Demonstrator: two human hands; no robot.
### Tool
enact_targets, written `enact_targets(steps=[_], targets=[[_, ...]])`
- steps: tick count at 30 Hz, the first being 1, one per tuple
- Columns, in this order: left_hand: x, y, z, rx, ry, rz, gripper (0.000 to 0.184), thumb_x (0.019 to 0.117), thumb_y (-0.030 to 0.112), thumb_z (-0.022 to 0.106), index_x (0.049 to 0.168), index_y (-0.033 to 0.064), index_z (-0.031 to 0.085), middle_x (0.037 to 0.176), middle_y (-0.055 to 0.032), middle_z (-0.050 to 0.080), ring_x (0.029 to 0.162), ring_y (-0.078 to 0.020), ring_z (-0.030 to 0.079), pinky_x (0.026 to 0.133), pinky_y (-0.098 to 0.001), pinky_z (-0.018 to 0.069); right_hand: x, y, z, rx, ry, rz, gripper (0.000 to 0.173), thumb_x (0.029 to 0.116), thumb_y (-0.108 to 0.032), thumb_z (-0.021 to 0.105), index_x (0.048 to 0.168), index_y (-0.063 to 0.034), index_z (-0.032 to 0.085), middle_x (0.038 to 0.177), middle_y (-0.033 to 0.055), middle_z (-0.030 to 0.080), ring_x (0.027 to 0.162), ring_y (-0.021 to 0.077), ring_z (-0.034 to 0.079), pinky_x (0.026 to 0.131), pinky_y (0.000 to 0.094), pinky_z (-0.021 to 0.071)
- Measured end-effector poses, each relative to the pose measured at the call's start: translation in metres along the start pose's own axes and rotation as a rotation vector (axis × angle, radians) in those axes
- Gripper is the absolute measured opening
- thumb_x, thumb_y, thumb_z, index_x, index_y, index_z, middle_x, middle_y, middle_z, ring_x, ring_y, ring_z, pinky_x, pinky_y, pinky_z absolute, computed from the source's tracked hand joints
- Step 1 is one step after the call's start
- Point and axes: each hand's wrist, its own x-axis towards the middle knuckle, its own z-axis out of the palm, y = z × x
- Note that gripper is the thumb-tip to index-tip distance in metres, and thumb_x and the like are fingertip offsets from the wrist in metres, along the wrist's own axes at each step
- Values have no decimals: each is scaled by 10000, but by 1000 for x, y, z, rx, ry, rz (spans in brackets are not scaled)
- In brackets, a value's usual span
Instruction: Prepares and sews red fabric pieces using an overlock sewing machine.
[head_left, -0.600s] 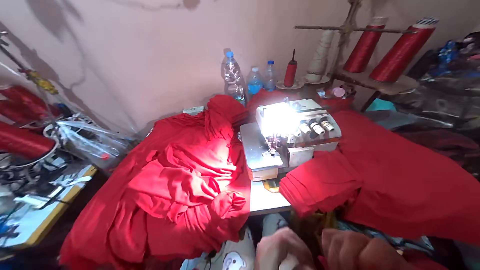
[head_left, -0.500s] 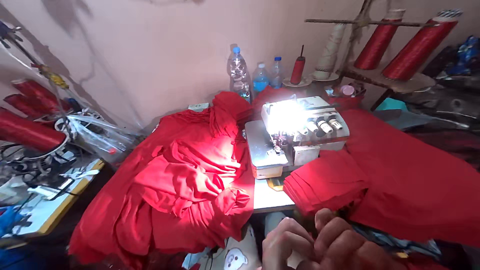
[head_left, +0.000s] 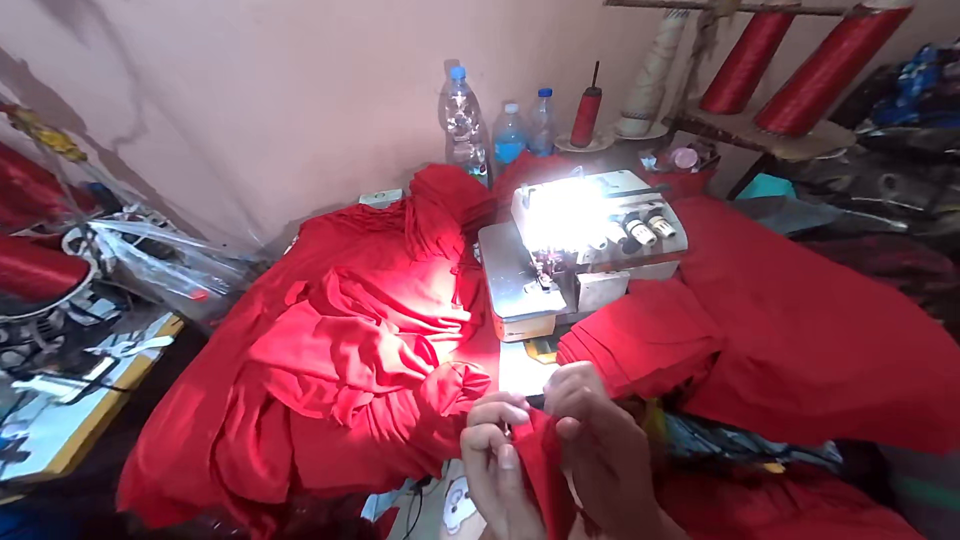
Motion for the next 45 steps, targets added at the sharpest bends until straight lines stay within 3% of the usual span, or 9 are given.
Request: enact_targets(steps=[7,11,14,17,21,26,34,39,45], targets=[[18,25,-36,-941,-576,-974,273,997,360,608,1197,248,757,1110,112,755,1017,43,682,903,-177,547,25,14,-29,198,-420,171,348,1066,-273,528,807,-40,534,663,-51,459,590,-95,395,552,61,327],[32,36,-42,-473,-850,-959,174,1015,138,553,1120,123,690,1035,140,732,994,70,658,924,-180,537,27,28,-33,137,-484,145,288,1018,-206,590,855,20,664,740,20,612,704,-50,539,655,96,436],[34,35,-51,-374,-574,-1077,123,985,284,659,1051,269,763,999,114,771,935,9,712,885,-223,584,22,24,-55,29,-334,93,293,1047,-331,568,1021,-81,719,1031,8,698,986,8,634,833,156,533],[41,30,-57,-333,-419,-1121,112,977,262,674,1041,238,762,991,61,781,916,-44,736,864,-255,603,8,4,-70,49,-215,129,245,1003,-364,642,902,-146,689,985,-64,693,885,-48,641,701,97,528],[47,26,-56,-283,-385,-1154,143,995,137,613,1033,171,746,976,27,784,917,-71,744,870,-277,610,-12,2,-55,-130,-235,106,438,825,-123,725,1252,-81,636,1233,68,601,684,-65,517,545,55,426],[46,20,-60,-219,-487,-1059,118,1000,144,626,1071,174,714,986,63,773,929,-52,733,885,-271,605,-4,22,-50,13,-284,28,109,1003,-135,637,1034,-72,720,1185,67,716,1097,45,672,920,167,556],[38,1,-50,298,-247,-584,39,865,90,734,875,54,746,772,84,735,717,47,687,698,-149,587,2,29,-53,24,-447,-82,126,967,-182,679,924,-64,671,865,38,645,905,68,615,827,145,486],[40,14,-54,330,-546,-453,181,934,133,672,922,-28,754,850,22,753,811,96,665,781,-108,550,9,31,-51,-61,-429,-27,146,942,-243,692,901,-111,737,778,-13,639,904,61,584,858,171,435],[46,16,-61,176,-866,-340,251,996,106,559,807,-33,646,635,-40,591,587,49,514,566,-94,415,18,29,-49,120,-532,47,147,915,-156,695,839,-39,649,1117,84,735,1248,138,609,1097,273,455]])
